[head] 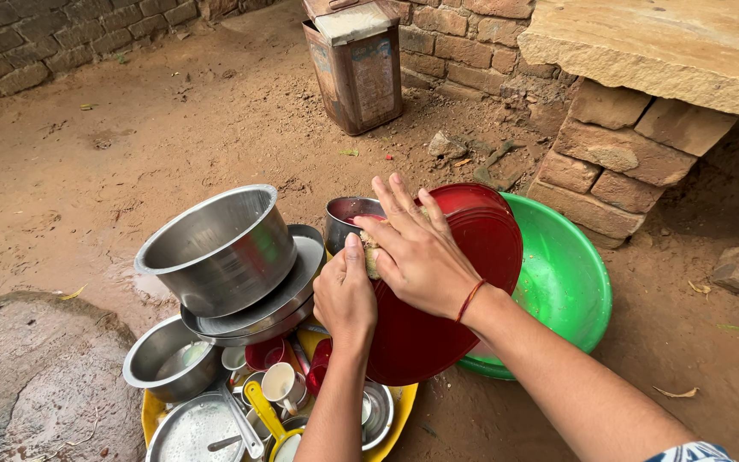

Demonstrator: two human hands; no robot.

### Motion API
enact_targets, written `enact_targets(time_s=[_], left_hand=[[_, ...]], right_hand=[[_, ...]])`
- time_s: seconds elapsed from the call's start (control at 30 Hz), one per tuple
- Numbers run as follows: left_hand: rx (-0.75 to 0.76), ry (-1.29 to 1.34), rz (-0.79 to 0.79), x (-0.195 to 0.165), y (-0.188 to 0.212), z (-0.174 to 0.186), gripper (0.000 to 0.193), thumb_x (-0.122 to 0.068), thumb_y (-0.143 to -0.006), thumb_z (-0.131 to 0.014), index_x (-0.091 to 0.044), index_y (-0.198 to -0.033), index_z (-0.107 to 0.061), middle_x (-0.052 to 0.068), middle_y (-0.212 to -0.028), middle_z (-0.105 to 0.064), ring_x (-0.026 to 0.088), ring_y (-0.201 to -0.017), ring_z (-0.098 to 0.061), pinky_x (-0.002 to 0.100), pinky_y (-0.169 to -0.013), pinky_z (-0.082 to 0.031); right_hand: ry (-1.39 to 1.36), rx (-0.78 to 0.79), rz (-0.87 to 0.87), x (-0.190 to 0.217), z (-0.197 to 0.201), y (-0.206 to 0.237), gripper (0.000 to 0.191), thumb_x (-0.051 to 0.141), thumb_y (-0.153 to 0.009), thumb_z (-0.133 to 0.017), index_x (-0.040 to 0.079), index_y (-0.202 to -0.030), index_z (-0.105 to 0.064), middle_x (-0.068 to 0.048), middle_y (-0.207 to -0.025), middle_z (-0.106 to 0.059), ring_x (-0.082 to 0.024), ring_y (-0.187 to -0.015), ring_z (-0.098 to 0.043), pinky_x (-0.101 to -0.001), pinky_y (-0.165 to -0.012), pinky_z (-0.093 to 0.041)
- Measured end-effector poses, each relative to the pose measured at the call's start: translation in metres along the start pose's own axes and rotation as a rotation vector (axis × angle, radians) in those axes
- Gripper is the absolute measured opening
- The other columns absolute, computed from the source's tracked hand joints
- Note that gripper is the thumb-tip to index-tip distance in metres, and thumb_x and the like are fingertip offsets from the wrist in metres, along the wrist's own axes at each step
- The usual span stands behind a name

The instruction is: The person scrubs a large round metal pot lid with a sponge, rubbing its surface repeatedly, then scrubs a red decorative tray on both sides over a green plastic basin, with a pile of dirty pots, cups and dishes on a yellow tray beside them on the ground.

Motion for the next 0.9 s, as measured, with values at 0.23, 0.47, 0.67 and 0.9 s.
enact_targets(time_s=[0.23, 0.47, 0.67, 0.9], left_hand=[[-0.032, -0.016, -0.077, -0.002, 0.004, -0.001, 0.059, -0.059, -0.097, -0.043, -0.012, -0.089, -0.077, 0.019, -0.078, -0.071, 0.04, -0.078, -0.067, 0.05, -0.07, -0.049], [-0.043, -0.023, -0.072, 0.001, 0.006, 0.006, 0.061, -0.059, -0.098, -0.043, -0.007, -0.081, -0.07, 0.02, -0.069, -0.065, 0.041, -0.07, -0.062, 0.05, -0.066, -0.046], [-0.057, -0.019, -0.108, 0.0, 0.006, -0.001, 0.062, -0.06, -0.097, -0.043, -0.006, -0.078, -0.068, 0.019, -0.068, -0.064, 0.04, -0.068, -0.06, 0.05, -0.064, -0.044], [-0.077, -0.047, -0.107, 0.005, 0.004, 0.0, 0.066, -0.06, -0.098, -0.042, -0.005, -0.074, -0.067, 0.02, -0.065, -0.062, 0.041, -0.065, -0.059, 0.05, -0.063, -0.044]], right_hand=[[0.198, -0.109, -0.158, -0.005, 0.005, -0.001, 0.024, 0.032, -0.086, -0.061, 0.026, -0.103, -0.078, -0.011, -0.152, -0.05, -0.036, -0.148, -0.032, -0.0706, -0.116, -0.014], [0.069, -0.179, -0.512, -0.074, 0.012, 0.01, 0.024, 0.038, -0.097, -0.055, 0.024, -0.102, -0.074, -0.004, -0.125, -0.068, -0.03, -0.127, -0.055, -0.0557, -0.11, -0.037], [0.027, -0.246, -0.727, -0.111, 0.012, 0.023, 0.024, 0.032, -0.098, -0.051, 0.021, -0.105, -0.071, -0.007, -0.113, -0.068, -0.033, -0.116, -0.057, -0.0502, -0.1, -0.042], [0.168, -0.316, -0.421, -0.052, 0.008, 0.01, 0.017, 0.029, -0.096, -0.058, 0.019, -0.099, -0.071, -0.006, -0.11, -0.067, -0.029, -0.117, -0.055, -0.0658, -0.107, -0.022]])
Point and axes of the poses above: each hand's wrist, its own y-axis away from the middle knuckle, its own z-axis out of the back of the hand, x = y × z, the point moved 3 cm from there along -y, towards the middle knuckle
